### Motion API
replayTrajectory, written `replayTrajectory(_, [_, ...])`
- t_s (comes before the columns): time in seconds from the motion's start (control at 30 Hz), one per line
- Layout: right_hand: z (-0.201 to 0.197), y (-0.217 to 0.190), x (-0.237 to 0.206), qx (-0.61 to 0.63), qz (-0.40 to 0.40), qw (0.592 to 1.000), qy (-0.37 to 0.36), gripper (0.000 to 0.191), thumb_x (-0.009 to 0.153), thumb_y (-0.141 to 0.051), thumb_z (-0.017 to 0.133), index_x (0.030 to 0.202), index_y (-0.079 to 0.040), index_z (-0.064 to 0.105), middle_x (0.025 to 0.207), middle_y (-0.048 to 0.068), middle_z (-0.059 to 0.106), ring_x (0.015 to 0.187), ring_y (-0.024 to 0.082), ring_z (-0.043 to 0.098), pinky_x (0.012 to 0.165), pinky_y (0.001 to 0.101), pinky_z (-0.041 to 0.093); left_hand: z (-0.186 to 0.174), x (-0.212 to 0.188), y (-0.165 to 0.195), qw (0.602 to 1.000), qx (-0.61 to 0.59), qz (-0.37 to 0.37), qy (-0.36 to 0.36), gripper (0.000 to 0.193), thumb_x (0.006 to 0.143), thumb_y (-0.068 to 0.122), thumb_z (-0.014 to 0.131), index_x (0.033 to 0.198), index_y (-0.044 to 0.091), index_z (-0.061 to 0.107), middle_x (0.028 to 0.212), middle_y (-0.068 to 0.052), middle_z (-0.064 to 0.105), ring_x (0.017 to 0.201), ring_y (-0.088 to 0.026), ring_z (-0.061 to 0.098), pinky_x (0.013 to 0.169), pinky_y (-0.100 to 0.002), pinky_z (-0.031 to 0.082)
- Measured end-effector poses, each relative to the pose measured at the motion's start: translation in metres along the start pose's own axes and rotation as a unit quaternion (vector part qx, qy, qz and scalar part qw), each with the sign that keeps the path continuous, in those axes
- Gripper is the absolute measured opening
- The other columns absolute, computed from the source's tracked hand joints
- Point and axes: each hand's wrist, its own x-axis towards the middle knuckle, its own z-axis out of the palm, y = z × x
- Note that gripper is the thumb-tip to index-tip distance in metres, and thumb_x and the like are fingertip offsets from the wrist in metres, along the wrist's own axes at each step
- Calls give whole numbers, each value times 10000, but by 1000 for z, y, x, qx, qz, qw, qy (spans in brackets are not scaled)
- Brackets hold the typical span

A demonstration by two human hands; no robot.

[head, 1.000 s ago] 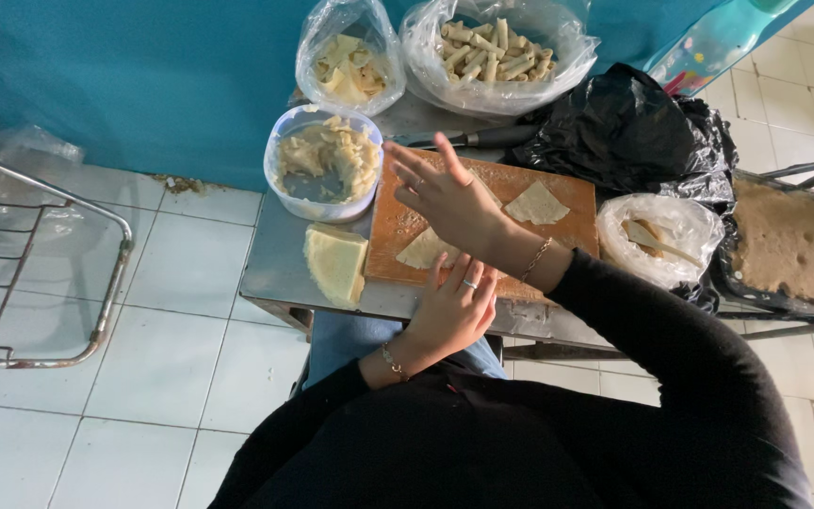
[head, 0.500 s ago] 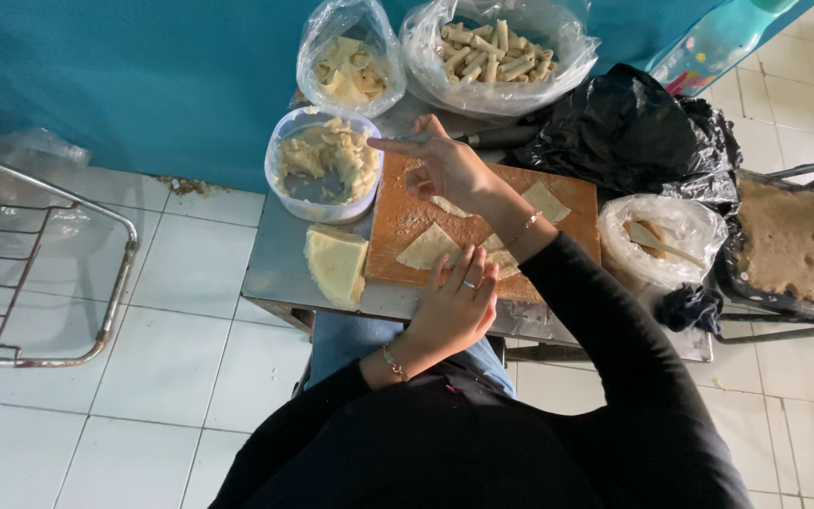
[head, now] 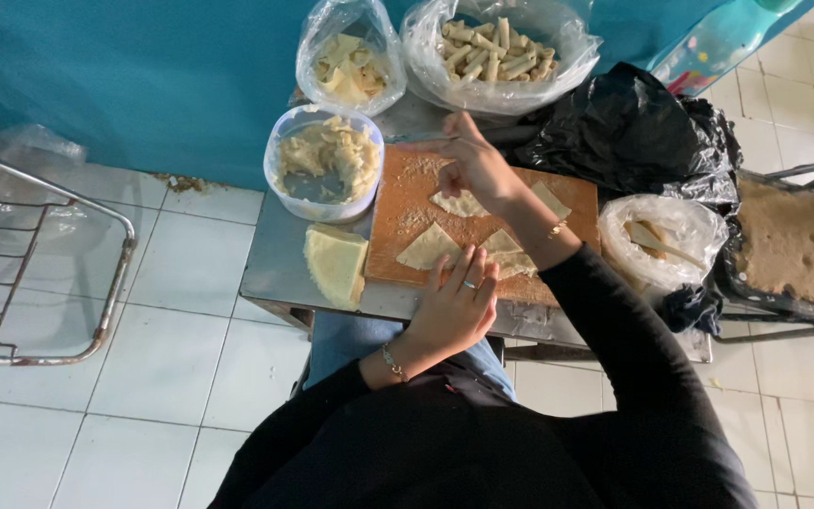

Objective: The person tears pieces from a sheet of dough and shapes them into triangles on a wooden board, then spoons filling from a plastic container onto each triangle and folds the dough over the filling by hand. Finished folded pastries are set aside and the person reaches for more dough to continue.

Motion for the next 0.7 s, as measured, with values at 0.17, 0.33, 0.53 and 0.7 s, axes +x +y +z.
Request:
replayTrajectory(0.17, [-23, 12, -15, 255, -11, 955, -153, 105, 1086, -178, 428, 1190, -169, 443, 1037, 220, 641, 529, 127, 424, 506, 229, 362, 0, -2, 0, 1000, 4, 4, 1, 473, 951, 269, 597, 1336, -4, 579, 1404, -255, 572, 1377, -362, 521, 1124, -571, 382])
replayTrajectory(0.33, [-40, 24, -25, 373, -8, 897, -238, 187, 1096, -246, 482, 1254, -146, 481, 942, 177, 587, 576, 124, 385, 498, 200, 326, 0, -2, -1, 1000, 5, 3, 2, 473, 957, 265, 592, 1346, -5, 574, 1410, -258, 561, 1375, -369, 517, 1115, -573, 388])
replayTrajectory(0.53, [-44, 31, -31, 369, -13, 895, -250, 198, 1092, -256, 495, 1253, -141, 485, 900, 165, 575, 573, 119, 390, 501, 201, 317, -3, -1, 0, 1000, 0, 4, 7, 483, 956, 266, 589, 1354, -6, 567, 1415, -262, 555, 1376, -374, 515, 1109, -578, 391])
replayTrajectory(0.7, [-43, 33, -35, 373, -20, 894, -247, 196, 1091, -252, 499, 1252, -141, 483, 900, 164, 576, 574, 116, 402, 508, 205, 321, -4, -1, 0, 1000, 3, 6, -2, 477, 969, 265, 579, 1357, -12, 565, 1421, -268, 548, 1378, -377, 509, 1116, -579, 388])
